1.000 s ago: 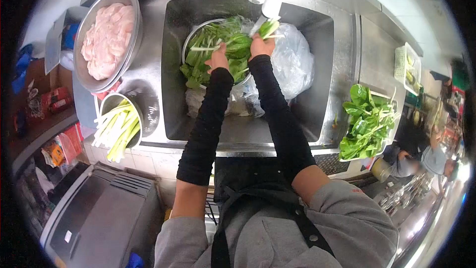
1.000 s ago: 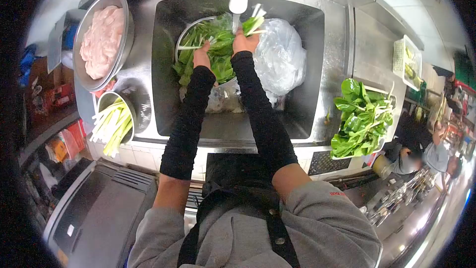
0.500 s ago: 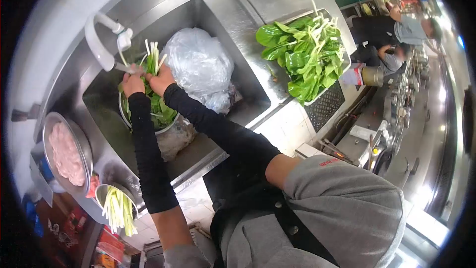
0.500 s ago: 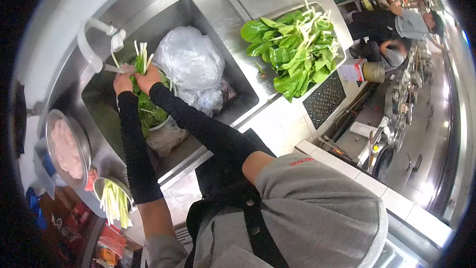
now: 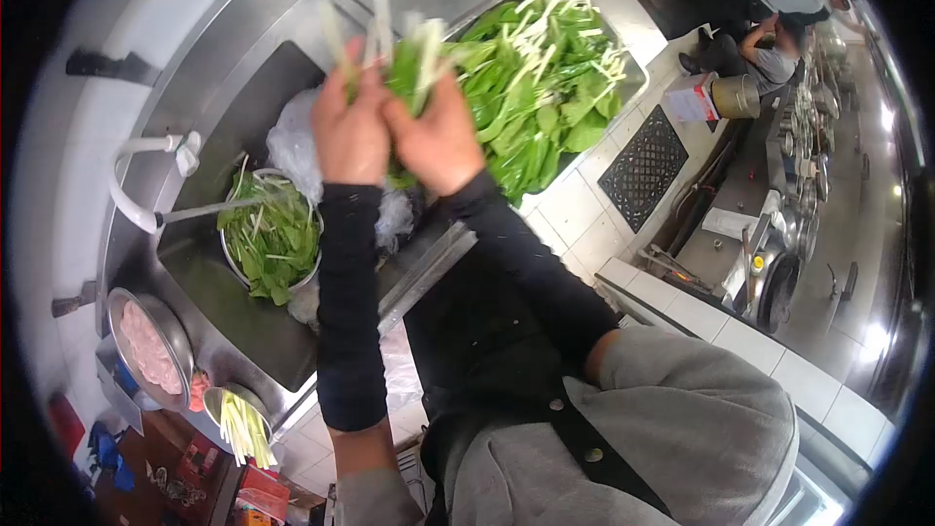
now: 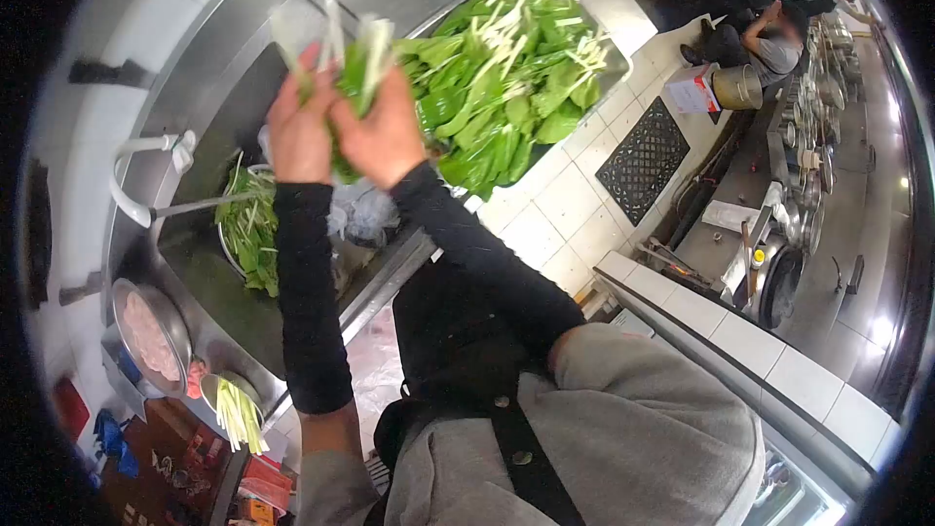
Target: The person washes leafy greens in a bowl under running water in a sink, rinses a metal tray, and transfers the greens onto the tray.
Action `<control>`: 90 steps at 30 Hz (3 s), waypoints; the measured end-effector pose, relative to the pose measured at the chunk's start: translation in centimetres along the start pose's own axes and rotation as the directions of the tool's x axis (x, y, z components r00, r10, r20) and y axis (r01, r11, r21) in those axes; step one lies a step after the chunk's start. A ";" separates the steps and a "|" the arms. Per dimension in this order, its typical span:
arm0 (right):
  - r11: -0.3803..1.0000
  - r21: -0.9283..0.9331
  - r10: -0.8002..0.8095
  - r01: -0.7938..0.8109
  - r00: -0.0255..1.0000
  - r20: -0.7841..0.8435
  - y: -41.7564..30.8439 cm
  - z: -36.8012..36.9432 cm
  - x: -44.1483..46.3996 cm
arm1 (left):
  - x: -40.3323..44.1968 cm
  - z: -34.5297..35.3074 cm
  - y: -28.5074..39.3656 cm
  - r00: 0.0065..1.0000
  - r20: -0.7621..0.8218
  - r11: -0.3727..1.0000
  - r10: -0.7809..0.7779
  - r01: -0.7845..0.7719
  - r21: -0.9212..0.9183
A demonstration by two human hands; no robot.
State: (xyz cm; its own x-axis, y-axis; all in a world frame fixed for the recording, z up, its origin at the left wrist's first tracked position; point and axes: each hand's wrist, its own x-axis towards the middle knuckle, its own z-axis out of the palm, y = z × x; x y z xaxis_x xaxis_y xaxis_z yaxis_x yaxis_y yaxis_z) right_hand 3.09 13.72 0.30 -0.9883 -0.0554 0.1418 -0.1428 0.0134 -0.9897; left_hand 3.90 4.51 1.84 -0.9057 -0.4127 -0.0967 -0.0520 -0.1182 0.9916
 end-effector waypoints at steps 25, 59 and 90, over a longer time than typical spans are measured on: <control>0.651 -0.743 -0.274 0.158 0.961 -0.036 0.2 -18.5 1.5 | -1.5 8.8 -3.9 0.878 0.207 0.729 0.431 -0.474 0.494; 0.656 -0.746 0.389 0.116 0.795 0.465 32.5 32.8 -18.8 | -1.1 -45.3 -35.0 0.648 -0.554 0.470 -0.522 0.761 0.447; 0.792 -0.611 0.498 -0.024 0.604 0.622 35.3 31.9 -13.1 | -0.7 -36.0 -36.4 0.475 -0.761 -0.042 -0.442 0.836 0.547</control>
State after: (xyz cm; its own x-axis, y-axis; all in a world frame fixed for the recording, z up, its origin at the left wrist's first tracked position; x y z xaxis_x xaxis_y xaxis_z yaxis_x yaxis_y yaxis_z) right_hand 12.73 -16.93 -37.12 -0.6356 -0.6475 -0.4205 -0.1211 0.6215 -0.7740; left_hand 21.58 -23.40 -37.31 -0.0870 -0.8308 -0.5498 -0.9852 0.1534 -0.0759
